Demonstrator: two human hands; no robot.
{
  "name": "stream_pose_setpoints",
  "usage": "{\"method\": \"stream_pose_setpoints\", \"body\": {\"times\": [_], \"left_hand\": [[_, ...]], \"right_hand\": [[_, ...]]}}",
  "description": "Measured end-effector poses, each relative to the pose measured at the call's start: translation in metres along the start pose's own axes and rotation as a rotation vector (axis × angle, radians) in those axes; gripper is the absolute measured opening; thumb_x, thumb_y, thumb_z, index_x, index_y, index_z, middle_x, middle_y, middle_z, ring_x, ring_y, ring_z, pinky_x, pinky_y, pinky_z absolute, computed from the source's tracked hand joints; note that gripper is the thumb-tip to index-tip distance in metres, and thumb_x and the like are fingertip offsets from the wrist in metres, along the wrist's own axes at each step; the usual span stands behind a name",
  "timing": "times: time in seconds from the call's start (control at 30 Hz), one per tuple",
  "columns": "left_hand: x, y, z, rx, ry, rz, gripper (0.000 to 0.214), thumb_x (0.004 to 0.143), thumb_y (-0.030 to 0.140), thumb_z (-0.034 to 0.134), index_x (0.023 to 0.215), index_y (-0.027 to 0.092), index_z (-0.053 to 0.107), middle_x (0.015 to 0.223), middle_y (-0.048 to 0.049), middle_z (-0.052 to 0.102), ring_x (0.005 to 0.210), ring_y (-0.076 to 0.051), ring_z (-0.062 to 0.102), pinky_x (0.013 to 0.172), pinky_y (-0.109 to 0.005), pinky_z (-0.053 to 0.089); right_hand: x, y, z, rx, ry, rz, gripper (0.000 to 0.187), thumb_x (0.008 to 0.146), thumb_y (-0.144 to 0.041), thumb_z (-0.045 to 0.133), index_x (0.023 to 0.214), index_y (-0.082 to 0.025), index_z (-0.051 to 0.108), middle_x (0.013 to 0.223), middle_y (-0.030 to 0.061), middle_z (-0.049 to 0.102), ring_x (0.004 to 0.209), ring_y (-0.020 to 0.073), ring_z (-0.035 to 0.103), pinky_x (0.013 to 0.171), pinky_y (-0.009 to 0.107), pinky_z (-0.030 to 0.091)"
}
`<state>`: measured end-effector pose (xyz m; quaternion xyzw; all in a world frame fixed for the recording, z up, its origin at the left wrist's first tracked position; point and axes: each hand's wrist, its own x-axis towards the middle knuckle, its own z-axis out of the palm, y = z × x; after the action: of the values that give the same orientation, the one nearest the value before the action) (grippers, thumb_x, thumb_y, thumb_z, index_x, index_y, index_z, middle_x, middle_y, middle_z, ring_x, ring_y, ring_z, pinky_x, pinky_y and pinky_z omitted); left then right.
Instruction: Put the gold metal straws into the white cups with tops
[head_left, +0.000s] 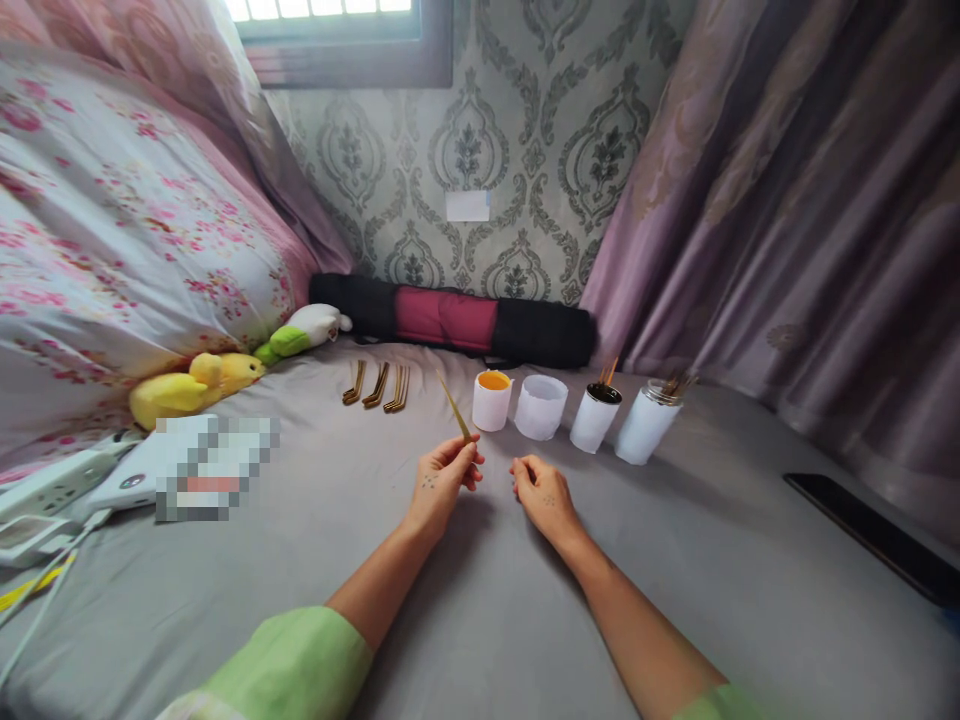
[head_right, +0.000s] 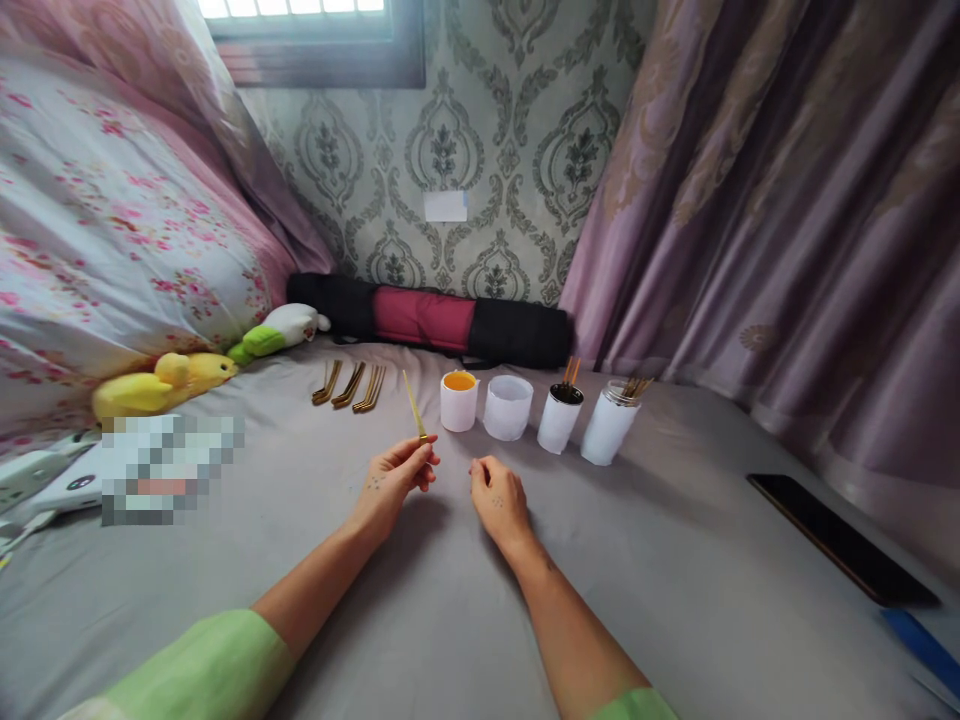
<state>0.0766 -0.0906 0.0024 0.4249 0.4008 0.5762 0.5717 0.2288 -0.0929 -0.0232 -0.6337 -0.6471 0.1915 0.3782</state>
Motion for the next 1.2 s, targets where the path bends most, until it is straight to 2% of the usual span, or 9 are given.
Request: {"method": "stream_pose_setpoints", "body": {"times": [0.23,0.5,0.83,0.97,1.2], "left_hand": [[-0.009,0.004,0.005,0.101,-0.027,0.037,0.042,0.068,0.036,0.058,0.1,0.009,0.058,0.066,-0.003,0.057,0.048,-0.008,0.048,0.044,-0.021,0.038],[-0.012,-0.006,0.004,0.247,-0.094,0.114,0.036,0.071,0.035,0.054,0.098,0.012,0.061,0.068,-0.0028,0.057,0.05,-0.008,0.048,0.044,-0.02,0.037],[-0.016,-0.011,0.001,0.44,-0.135,0.29,0.03,0.076,0.03,0.049,0.1,0.019,0.063,0.073,-0.0037,0.058,0.056,-0.009,0.049,0.055,-0.021,0.041],[-0.019,-0.008,0.002,0.575,-0.157,0.391,0.028,0.078,0.029,0.046,0.1,0.02,0.063,0.074,-0.0042,0.058,0.061,-0.011,0.05,0.06,-0.022,0.04],[-0.024,-0.003,0.005,0.727,-0.238,0.524,0.03,0.083,0.026,0.039,0.103,0.022,0.06,0.079,-0.005,0.058,0.068,-0.011,0.051,0.064,-0.02,0.038]], "right_hand": [[0.0,0.001,-0.001,0.058,-0.023,0.008,0.027,0.08,-0.034,0.036,0.076,-0.019,0.059,0.057,0.0003,0.06,0.053,0.0117,0.054,0.053,0.021,0.036],[0.0,0.001,-0.003,0.095,-0.039,0.001,0.028,0.08,-0.032,0.036,0.081,-0.017,0.059,0.059,0.0007,0.06,0.052,0.011,0.053,0.051,0.02,0.037],[-0.001,0.0,-0.005,0.203,-0.053,0.022,0.032,0.08,-0.037,0.036,0.085,-0.016,0.059,0.058,0.0004,0.057,0.043,0.0089,0.048,0.044,0.02,0.037],[-0.001,-0.001,-0.006,0.288,-0.04,0.039,0.032,0.079,-0.04,0.038,0.086,-0.016,0.058,0.059,0.0,0.055,0.042,0.0081,0.047,0.041,0.019,0.036],[0.0,-0.014,-0.014,0.576,-0.041,0.093,0.031,0.076,-0.043,0.044,0.083,-0.015,0.056,0.056,-0.0028,0.049,0.04,0.0063,0.043,0.035,0.017,0.032]]}}
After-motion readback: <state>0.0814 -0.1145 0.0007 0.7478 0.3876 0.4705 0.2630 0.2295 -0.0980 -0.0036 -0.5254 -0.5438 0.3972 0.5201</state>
